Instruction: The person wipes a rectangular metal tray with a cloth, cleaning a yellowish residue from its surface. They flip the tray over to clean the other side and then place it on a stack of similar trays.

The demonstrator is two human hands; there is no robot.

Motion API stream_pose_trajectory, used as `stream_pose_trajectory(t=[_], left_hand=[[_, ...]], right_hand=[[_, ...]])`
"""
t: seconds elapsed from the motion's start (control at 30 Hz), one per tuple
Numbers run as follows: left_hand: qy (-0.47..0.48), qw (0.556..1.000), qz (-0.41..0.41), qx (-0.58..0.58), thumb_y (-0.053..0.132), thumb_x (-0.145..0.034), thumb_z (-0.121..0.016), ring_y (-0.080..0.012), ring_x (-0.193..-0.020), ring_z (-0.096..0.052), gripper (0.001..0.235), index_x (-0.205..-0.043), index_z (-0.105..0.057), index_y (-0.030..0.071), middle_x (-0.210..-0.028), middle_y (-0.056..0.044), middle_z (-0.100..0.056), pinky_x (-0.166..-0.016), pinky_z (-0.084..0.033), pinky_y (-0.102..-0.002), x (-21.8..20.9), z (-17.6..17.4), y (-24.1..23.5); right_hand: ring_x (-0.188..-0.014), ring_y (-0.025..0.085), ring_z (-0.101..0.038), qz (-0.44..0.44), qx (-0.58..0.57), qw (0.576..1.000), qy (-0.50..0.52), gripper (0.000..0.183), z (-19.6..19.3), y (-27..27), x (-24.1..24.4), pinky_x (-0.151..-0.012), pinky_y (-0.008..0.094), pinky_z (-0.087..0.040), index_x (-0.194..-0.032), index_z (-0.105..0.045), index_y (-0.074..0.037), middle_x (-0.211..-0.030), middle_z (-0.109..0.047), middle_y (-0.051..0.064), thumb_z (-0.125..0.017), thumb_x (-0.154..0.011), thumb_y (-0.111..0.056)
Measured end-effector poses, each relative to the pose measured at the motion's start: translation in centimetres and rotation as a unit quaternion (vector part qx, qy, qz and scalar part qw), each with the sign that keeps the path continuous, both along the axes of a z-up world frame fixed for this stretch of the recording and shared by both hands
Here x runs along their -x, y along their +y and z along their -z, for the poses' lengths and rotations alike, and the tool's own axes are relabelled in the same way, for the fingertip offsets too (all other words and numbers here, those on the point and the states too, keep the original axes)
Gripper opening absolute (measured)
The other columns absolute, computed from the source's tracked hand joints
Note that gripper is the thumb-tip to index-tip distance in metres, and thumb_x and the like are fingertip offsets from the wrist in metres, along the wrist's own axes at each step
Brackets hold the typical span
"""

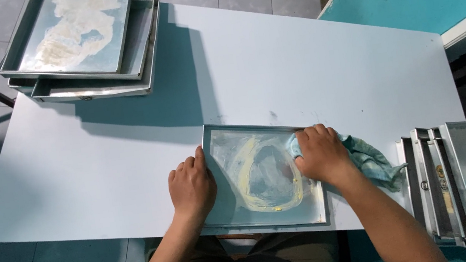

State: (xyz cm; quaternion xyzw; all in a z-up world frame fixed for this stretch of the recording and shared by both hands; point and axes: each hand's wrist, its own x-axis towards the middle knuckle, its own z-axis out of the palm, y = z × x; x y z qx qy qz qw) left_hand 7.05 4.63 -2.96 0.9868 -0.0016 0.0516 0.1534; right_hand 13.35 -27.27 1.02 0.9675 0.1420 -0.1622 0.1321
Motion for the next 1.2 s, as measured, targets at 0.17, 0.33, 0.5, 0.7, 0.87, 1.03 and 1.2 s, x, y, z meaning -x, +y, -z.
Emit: stream_pose_trajectory(t=[0.17,0.33,0.5,0.7,0.87,1.03,1.2], left_hand=[[0.012,1.000,0.011,-0.003,0.013,-0.096,-0.051,-0.0261,-0.089,-0.075,0.040,-0.135,-0.061,0.011,-0.097,-0.008,-0.075,-0.070,-0.053,-0.035,-0.3,2.0,0.0],[0.018,1.000,0.004,0.014,0.013,-0.097,-0.051,-0.0264,-0.088,-0.075,0.039,-0.134,-0.062,0.011,-0.096,-0.007,-0.075,-0.071,-0.053,-0.036,-0.1,0.9,0.0],[0.014,0.999,-0.029,0.034,0.013,-0.094,-0.052,-0.0256,-0.086,-0.075,0.042,-0.135,-0.061,0.013,-0.094,-0.004,-0.075,-0.071,-0.049,-0.035,0.6,-0.4,-0.2],[0.011,0.999,-0.022,0.026,0.012,-0.096,-0.050,-0.0228,-0.084,-0.074,0.041,-0.135,-0.061,0.015,-0.093,-0.002,-0.074,-0.071,-0.047,-0.034,0.5,-0.7,-0.4],[0.016,1.000,-0.012,0.011,0.012,-0.096,-0.050,-0.0224,-0.085,-0.074,0.042,-0.136,-0.060,0.015,-0.095,-0.002,-0.074,-0.073,-0.047,-0.034,0.0,1.3,-0.4],[0.024,1.000,-0.002,0.006,0.013,-0.097,-0.051,-0.0226,-0.086,-0.074,0.042,-0.138,-0.058,0.014,-0.097,-0.003,-0.074,-0.074,-0.046,-0.034,0.1,1.1,-0.4],[0.027,0.999,-0.012,0.030,0.014,-0.097,-0.051,-0.0241,-0.087,-0.075,0.042,-0.138,-0.057,0.014,-0.097,-0.003,-0.074,-0.074,-0.046,-0.036,0.2,1.5,-0.3]], right_hand=[[-0.111,0.031,-0.063,-0.054,-0.054,0.997,-0.013,0.042,0.3,1.5,-1.4,-0.097,0.041,-0.049,-0.119,-0.068,-0.010,-0.109,-0.068,0.010,-0.062,-0.080,-0.023],[-0.102,0.029,-0.065,-0.101,-0.084,0.989,-0.062,0.030,0.5,6.0,-2.2,-0.092,0.040,-0.053,-0.109,-0.069,-0.010,-0.098,-0.067,0.009,-0.068,-0.083,-0.024],[-0.097,0.029,-0.066,-0.040,-0.059,0.996,-0.050,0.021,-0.1,4.8,-1.5,-0.087,0.041,-0.055,-0.098,-0.070,-0.010,-0.091,-0.066,0.008,-0.067,-0.081,-0.023],[-0.099,0.031,-0.070,0.035,-0.011,0.999,-0.012,0.036,-3.3,0.9,-0.3,-0.088,0.040,-0.059,-0.111,-0.076,-0.007,-0.098,-0.071,0.014,-0.066,-0.085,-0.031],[-0.106,0.033,-0.070,0.022,-0.087,0.996,-0.016,0.043,-3.0,2.4,-0.7,-0.098,0.043,-0.054,-0.124,-0.063,-0.007,-0.106,-0.072,0.014,-0.070,-0.084,-0.022],[-0.102,0.032,-0.069,-0.048,-0.151,0.985,-0.074,0.038,1.3,5.0,-1.6,-0.093,0.042,-0.056,-0.119,-0.064,-0.018,-0.099,-0.070,0.008,-0.072,-0.081,-0.015],[-0.098,0.025,-0.068,-0.131,-0.133,0.973,-0.133,0.038,2.6,8.6,-1.4,-0.089,0.038,-0.058,-0.122,-0.064,-0.018,-0.099,-0.068,0.007,-0.077,-0.086,-0.015]])
